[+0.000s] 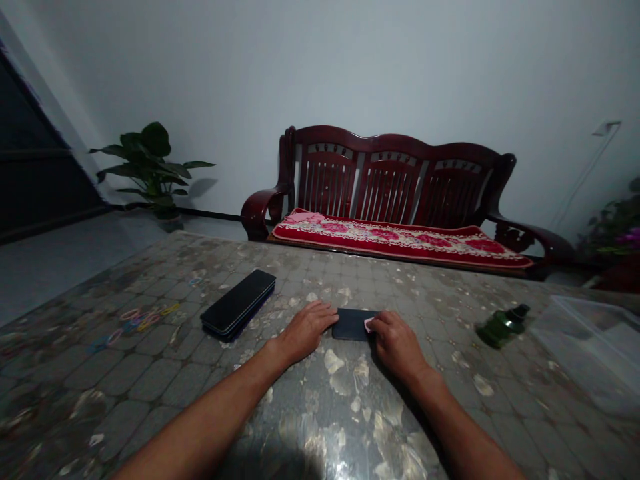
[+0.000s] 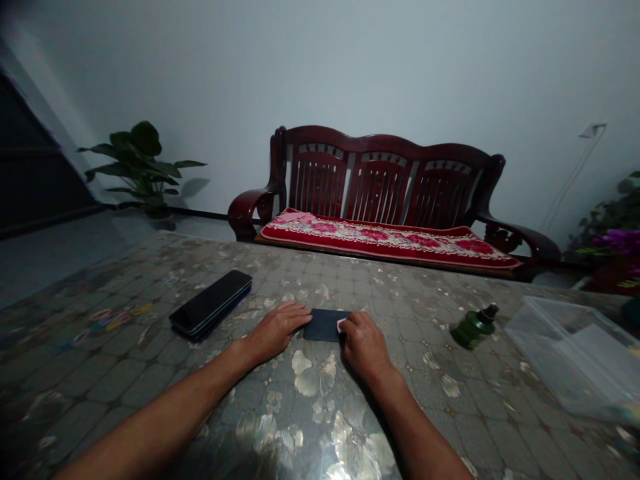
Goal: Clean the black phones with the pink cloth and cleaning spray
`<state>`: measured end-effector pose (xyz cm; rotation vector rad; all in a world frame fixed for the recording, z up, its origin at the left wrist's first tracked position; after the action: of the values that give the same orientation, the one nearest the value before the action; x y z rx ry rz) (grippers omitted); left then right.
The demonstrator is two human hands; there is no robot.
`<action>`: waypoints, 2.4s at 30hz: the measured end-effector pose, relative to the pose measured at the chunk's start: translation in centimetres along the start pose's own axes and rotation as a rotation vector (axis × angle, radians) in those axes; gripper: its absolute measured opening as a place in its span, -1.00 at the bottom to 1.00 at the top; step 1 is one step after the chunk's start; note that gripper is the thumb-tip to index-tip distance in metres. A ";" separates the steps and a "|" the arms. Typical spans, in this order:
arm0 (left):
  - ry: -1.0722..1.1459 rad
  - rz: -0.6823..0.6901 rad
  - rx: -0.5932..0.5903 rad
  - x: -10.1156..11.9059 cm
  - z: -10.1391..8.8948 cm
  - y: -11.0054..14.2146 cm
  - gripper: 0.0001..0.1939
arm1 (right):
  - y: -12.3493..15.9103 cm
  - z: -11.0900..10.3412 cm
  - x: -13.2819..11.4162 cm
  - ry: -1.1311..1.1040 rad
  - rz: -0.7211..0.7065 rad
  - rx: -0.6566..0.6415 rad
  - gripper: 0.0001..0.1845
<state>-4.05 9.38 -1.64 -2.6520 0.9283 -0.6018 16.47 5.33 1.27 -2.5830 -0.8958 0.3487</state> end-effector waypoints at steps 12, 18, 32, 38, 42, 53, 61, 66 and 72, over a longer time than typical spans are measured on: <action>0.034 0.077 -0.027 0.7 -0.7 0.4 -0.52 | 0.2 0.1 0.2 -0.031 -0.016 0.007 -0.61; 0.054 0.048 -0.027 0.2 -0.4 0.3 -0.47 | 0.6 0.0 2.2 0.091 0.126 -0.016 -0.63; 0.062 0.038 -0.005 0.0 -0.3 0.0 -0.49 | -0.1 0.4 0.5 0.074 0.072 0.001 -0.64; 0.060 0.037 -0.014 0.0 -0.3 -0.1 -0.49 | -1.6 1.1 -2.2 -0.004 -0.062 -0.014 -0.68; 0.063 0.029 -0.017 0.0 -0.4 0.1 -0.49 | -1.7 1.2 -2.7 -0.047 -0.093 -0.007 -0.68; 0.056 0.012 -0.072 0.4 -0.6 -0.3 -0.49 | -1.3 0.8 -1.5 0.005 -0.025 0.015 -0.67; 0.084 -0.012 -0.090 0.0 -0.3 -0.4 -0.51 | -1.1 0.3 -2.2 -0.060 -0.113 -0.033 -0.66; 0.078 -0.006 -0.092 0.3 -0.7 -0.5 -0.58 | 0.2 -0.3 0.5 0.022 0.069 -0.021 -0.64; 0.042 -0.001 -0.128 0.8 -1.3 -0.6 -0.63 | -0.4 0.0 -2.2 -0.056 -0.072 -0.033 -0.65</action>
<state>-3.76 9.17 0.02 -2.7617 1.0092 -0.6202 14.61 4.22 1.69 -2.5747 -1.0191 0.3907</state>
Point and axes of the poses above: each hand's wrist, its own y-axis away from the middle knuckle, its own z-axis out of the palm, x = y × z, the point moved 5 cm from there along -y, towards the middle knuckle, and after that the axes turned 14 degrees about -z, right-handed, at the moved point
